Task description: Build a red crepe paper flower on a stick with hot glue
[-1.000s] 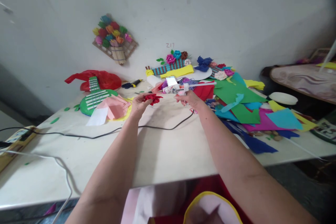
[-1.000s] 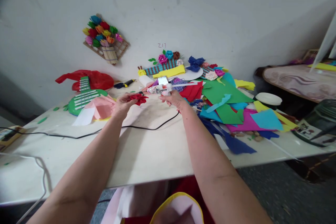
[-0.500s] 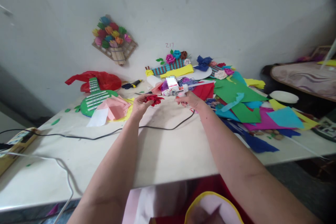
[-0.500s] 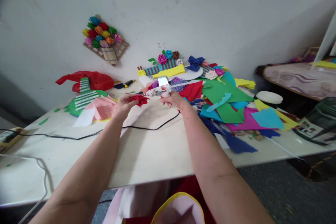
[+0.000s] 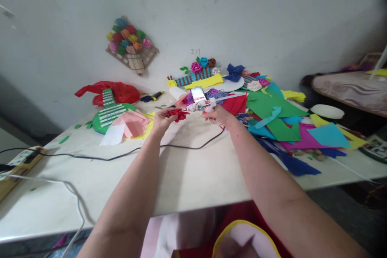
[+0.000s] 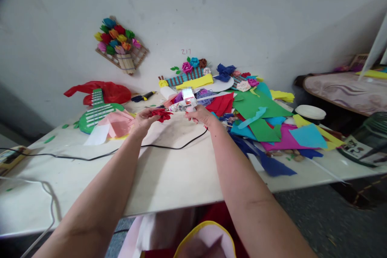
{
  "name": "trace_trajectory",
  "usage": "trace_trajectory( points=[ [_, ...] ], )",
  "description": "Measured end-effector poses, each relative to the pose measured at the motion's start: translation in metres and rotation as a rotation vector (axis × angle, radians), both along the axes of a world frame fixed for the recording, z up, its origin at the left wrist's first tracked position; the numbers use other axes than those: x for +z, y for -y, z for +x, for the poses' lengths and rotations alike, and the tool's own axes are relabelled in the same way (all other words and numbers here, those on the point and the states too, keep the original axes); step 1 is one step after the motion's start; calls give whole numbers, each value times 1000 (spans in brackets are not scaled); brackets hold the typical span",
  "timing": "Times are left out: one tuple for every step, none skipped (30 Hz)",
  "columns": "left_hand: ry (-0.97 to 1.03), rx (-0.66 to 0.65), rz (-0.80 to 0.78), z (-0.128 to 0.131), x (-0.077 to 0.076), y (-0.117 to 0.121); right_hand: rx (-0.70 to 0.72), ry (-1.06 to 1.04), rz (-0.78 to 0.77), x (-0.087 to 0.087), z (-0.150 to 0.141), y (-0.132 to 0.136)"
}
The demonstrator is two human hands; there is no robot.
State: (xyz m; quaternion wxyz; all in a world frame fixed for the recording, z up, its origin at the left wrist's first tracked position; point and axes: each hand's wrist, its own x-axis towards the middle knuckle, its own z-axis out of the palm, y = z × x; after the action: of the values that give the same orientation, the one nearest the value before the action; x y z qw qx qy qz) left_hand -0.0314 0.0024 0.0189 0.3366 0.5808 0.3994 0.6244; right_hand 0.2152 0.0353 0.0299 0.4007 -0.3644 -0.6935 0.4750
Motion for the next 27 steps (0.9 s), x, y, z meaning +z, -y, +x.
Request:
trace_trajectory(
  points=[
    [2,-2,1,0,0,0,-1,1,3,0,0,0],
    [3,-3,3,1,0,0,-1,4,7,-1,0,-1],
    [4,-5,4,1,0,0,-1,7,11,-1,0,-1],
    [5,-7,4,1,0,-1,-1,10,14,-1,0,-1],
    [6,-9,2,1,-1,-1,-3,13,15,-1,-1,0],
    [8,-10,-1,0,-1,-1,-6,16,14,-1,-1,0],
    [12,-10,-3,0,-2,-2,-8,18,14,0,-2,0],
    [15,-9,-5,0,-2,-2,-11,18,14,0,-2,0],
    [18,-8,-6,-1,-3,-3,-11,17,16,0,-3,1],
    [19,-6,-7,-1,-3,-3,-11,14,20,0,-3,1],
    [19,-5,-8,-1,-3,-3,-11,9,23,0,-4,1],
    [17,-5,-10,-1,-3,-3,-11,5,25,1,-4,1],
    [14,-3,-13,-1,-2,-3,-13,1,25,1,-5,2],
    [14,-1,-15,0,-2,-3,-14,-1,25,1,-5,2],
    [14,3,-16,0,-2,-3,-16,0,23,1,-5,2],
    [14,7,-16,1,-1,-2,-18,4,20,2,-5,3],
    [14,13,-14,1,0,-2,-19,9,17,2,-5,3],
    [14,21,-12,2,0,-1,-21,14,13,1,-5,2],
    [14,28,-10,2,1,0,-22,15,11,1,-5,2],
    [14,34,-9,3,1,0,-22,12,8,1,-5,2],
    [15,38,-8,3,1,1,-22,7,7,0,-6,1],
    [15,39,-6,3,1,1,-20,1,7,-1,-6,1],
    [15,37,-3,3,1,1,-18,-3,9,-1,-6,1],
    [14,31,-1,3,1,1,-15,-5,10,-1,-6,1],
    [15,26,3,3,1,0,-13,-3,12,-1,-6,2],
    [15,22,5,2,0,0,-12,-1,13,0,-6,3],
    [16,20,6,2,0,0,-11,3,16,1,-6,4]
  ],
)
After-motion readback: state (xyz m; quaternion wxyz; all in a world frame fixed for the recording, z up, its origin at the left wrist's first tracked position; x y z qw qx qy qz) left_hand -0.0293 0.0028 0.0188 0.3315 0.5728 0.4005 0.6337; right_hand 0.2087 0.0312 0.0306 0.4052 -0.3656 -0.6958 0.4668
